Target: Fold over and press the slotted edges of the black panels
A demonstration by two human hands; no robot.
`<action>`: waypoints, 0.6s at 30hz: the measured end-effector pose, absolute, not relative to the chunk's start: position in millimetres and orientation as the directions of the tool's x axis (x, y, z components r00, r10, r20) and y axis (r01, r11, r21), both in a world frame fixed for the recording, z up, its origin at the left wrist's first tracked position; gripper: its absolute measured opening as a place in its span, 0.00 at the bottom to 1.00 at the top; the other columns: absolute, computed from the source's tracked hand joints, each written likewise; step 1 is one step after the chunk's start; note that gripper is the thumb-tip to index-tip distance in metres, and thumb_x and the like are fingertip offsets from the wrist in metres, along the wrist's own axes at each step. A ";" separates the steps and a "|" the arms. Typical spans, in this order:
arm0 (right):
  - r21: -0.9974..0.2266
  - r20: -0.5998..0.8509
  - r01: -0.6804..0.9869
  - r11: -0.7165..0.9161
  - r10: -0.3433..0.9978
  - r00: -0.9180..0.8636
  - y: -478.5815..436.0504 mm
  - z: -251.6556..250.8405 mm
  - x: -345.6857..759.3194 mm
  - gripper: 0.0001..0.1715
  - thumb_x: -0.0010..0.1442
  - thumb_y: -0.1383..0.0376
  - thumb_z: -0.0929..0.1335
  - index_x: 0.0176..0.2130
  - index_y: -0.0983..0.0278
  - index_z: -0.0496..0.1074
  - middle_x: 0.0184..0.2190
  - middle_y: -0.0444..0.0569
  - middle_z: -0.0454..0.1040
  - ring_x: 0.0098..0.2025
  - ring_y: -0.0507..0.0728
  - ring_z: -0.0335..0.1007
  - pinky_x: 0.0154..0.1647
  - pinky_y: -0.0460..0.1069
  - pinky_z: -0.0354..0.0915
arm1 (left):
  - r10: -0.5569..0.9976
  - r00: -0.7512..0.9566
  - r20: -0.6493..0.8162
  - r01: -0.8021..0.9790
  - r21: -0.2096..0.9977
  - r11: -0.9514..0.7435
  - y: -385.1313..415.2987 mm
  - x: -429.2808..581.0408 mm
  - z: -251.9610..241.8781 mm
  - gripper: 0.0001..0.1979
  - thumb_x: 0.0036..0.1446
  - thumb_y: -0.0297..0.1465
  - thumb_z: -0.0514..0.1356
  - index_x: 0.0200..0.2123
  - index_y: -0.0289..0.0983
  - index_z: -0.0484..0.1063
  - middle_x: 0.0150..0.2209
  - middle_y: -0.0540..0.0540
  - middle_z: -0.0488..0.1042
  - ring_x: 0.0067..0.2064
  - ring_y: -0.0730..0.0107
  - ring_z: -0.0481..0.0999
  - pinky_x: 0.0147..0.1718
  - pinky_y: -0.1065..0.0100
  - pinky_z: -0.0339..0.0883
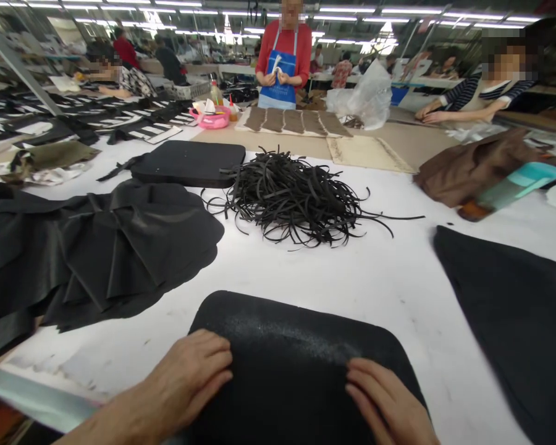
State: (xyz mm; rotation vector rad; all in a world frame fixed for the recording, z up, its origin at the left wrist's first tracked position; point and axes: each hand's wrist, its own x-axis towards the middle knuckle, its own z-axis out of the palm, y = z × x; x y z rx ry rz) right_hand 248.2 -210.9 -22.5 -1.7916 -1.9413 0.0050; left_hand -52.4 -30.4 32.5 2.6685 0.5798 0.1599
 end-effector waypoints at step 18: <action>-0.408 -0.149 0.906 -0.110 0.987 0.053 -98.1 -6.9 242.5 0.10 0.61 0.59 0.63 0.33 0.60 0.70 0.30 0.43 0.71 0.34 0.53 0.67 0.37 0.48 0.59 | 0.443 0.881 -0.163 0.467 0.436 -0.769 30.0 58.5 -15.1 0.17 0.58 0.43 0.50 0.30 0.39 0.71 0.30 0.49 0.71 0.34 0.68 0.69 0.32 0.68 0.59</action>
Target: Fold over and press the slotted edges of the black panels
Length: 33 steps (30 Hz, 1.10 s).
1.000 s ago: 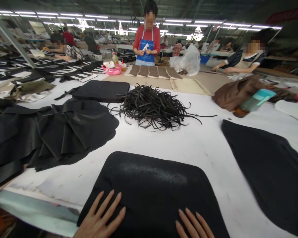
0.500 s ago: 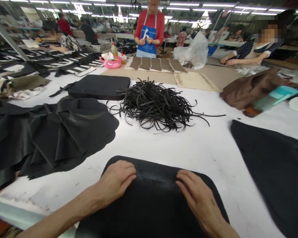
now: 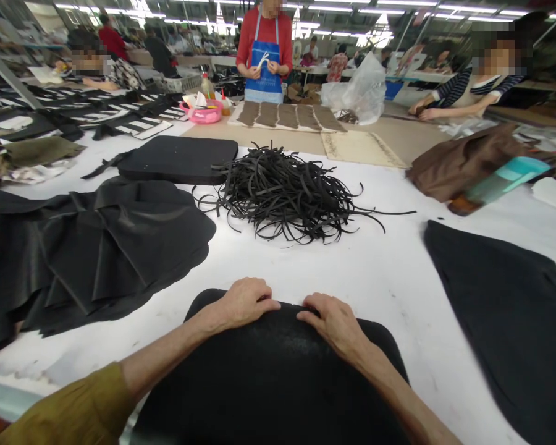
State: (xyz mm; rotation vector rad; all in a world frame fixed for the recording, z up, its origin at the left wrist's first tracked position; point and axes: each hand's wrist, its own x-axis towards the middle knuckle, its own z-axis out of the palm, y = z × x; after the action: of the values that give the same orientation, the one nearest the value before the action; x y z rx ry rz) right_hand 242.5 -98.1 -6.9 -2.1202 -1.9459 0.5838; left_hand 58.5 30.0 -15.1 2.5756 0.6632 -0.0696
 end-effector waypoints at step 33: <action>-0.575 -0.343 0.775 -0.262 0.937 0.063 -91.5 0.3 285.8 0.22 0.62 0.56 0.57 0.27 0.63 0.69 0.23 0.42 0.70 0.26 0.52 0.65 0.25 0.45 0.56 | 0.460 0.886 -0.051 0.428 0.467 -0.773 42.9 65.2 -36.0 0.12 0.59 0.37 0.52 0.28 0.38 0.70 0.23 0.52 0.70 0.27 0.74 0.68 0.28 0.74 0.58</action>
State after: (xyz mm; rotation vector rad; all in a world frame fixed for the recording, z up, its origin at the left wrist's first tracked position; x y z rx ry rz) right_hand 285.8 -91.5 0.3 -2.1013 -1.7401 0.9874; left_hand 65.2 42.9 -36.0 2.5756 0.6458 0.0905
